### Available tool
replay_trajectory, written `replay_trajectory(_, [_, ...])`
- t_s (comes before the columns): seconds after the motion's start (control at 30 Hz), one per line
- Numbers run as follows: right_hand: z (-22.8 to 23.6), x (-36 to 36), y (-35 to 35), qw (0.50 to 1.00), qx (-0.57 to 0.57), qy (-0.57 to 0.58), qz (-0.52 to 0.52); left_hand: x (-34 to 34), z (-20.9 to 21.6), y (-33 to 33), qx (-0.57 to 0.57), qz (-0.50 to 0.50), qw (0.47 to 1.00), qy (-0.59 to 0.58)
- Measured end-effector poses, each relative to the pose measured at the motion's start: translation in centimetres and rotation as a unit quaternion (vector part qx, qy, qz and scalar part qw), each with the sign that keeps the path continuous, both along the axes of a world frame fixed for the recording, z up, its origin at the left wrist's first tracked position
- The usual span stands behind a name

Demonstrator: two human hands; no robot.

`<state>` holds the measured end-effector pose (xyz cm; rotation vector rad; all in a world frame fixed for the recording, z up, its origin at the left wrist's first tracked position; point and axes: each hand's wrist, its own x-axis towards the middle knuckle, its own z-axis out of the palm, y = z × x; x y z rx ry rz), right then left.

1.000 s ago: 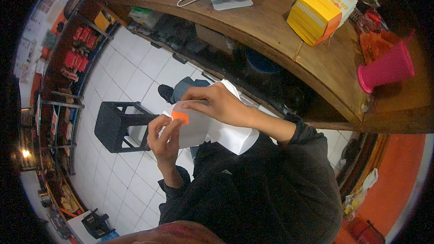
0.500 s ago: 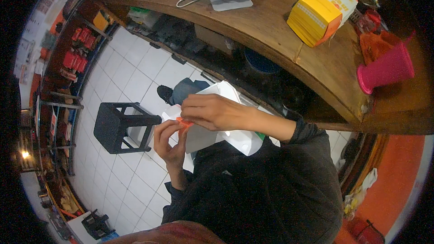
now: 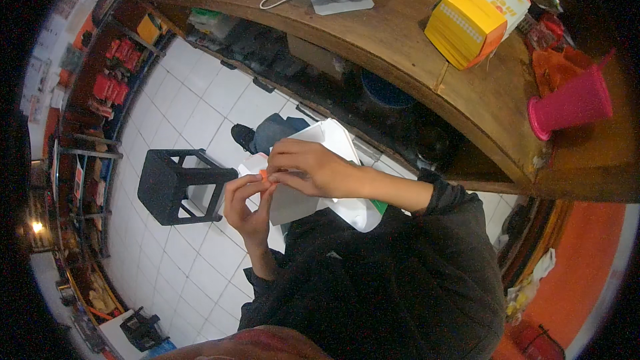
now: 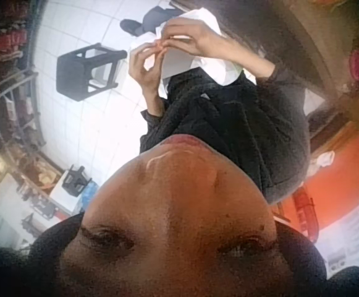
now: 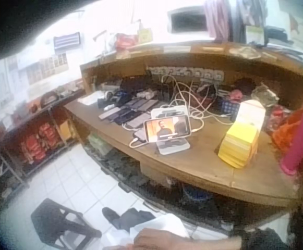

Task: The person folds white and orange paper food boxes into shape by hand, tucking the tabs into the pre-cut slots and stacking the completed boxes on a wooden counter.

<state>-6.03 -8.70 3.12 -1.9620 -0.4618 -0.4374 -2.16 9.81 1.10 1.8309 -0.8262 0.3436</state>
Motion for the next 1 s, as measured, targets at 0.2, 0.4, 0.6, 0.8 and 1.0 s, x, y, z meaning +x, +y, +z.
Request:
replay_trajectory(0.2, [0.7, -0.7, 0.9, 0.992, 0.102, 0.077, -0.019, -0.1, -0.9, -0.1, -0.032, 0.026, 0.999, -0.001])
replay_trajectory(0.4, [0.7, -0.6, 0.6, 0.998, 0.051, 0.017, -0.027, -0.2, -1.3, 0.0, -0.039, 0.028, 0.998, -0.028])
replay_trajectory(0.6, [0.6, -0.7, 0.3, 0.998, -0.019, 0.055, -0.028, -0.3, -2.0, -0.2, -0.028, 0.016, 0.999, -0.014])
replay_trajectory(0.8, [1.5, -0.4, -0.7, 0.993, -0.003, 0.098, -0.069, 0.5, -2.0, -0.1, -0.112, 0.001, 0.989, 0.091])
replay_trajectory(1.0, [1.1, 0.3, 0.3, 0.997, -0.006, 0.072, 0.002, 0.6, -0.7, -0.4, -0.158, -0.023, 0.952, 0.262])
